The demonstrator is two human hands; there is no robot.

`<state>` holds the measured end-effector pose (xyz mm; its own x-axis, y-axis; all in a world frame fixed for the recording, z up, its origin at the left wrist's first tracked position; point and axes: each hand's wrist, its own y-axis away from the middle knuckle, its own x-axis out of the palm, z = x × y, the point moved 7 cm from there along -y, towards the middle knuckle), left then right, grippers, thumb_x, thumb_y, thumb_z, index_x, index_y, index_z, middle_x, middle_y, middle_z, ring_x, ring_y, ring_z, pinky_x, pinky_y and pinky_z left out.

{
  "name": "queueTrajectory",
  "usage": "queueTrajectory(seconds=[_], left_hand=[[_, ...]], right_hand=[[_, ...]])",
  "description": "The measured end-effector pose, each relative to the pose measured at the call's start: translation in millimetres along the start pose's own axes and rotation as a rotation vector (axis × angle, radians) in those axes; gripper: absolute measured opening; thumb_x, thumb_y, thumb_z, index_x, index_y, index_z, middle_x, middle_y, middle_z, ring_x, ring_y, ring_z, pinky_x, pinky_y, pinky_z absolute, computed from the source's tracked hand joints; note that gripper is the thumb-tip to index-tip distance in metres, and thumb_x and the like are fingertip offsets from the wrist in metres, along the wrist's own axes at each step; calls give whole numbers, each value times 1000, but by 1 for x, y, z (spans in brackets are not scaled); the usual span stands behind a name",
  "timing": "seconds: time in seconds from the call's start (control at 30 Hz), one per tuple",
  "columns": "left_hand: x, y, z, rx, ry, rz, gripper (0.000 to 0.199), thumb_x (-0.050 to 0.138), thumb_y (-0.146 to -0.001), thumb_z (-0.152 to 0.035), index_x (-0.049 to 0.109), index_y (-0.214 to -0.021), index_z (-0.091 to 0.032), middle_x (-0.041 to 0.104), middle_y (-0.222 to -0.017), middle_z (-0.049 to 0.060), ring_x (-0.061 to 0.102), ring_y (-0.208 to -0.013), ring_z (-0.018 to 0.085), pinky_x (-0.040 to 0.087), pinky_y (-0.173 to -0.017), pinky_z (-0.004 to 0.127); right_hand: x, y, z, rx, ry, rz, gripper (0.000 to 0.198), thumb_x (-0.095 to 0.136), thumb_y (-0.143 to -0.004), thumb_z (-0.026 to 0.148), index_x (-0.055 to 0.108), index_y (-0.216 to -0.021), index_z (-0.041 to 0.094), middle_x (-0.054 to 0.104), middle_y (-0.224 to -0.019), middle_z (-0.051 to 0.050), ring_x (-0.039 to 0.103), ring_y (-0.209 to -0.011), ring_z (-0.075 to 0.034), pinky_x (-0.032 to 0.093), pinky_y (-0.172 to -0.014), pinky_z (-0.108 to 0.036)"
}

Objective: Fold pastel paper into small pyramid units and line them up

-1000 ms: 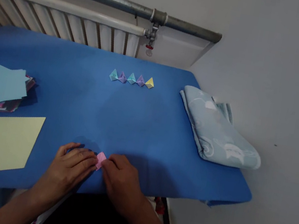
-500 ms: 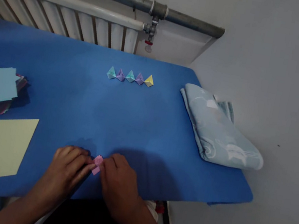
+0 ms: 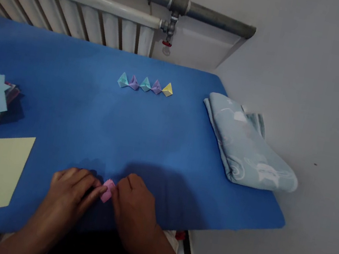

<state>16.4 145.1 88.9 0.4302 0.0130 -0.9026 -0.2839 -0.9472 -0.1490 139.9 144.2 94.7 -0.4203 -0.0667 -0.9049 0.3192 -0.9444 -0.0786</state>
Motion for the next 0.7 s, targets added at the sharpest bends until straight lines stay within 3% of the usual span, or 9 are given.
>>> queueTrajectory(seconds=[0.33,0.7], left_hand=[[-1,0,0,-42,25,14,26,48,-91,-31,61,-72,-21,61,-70,0,52,-72,21,27,-71,37],[3,2,2,-56,19,2,27,46,-91,-32,62,-72,-23,63,-69,0,53,-71,20,28,-70,36]], right_hand=[[0,0,-9,50,-231,64,10,53,-89,17,60,-81,17,59,-82,-3,56,-75,-16,43,-66,-27],[2,-5,-8,102,-139,131,16,50,-89,17,59,-76,17,59,-79,-3,56,-70,-15,42,-63,-26]])
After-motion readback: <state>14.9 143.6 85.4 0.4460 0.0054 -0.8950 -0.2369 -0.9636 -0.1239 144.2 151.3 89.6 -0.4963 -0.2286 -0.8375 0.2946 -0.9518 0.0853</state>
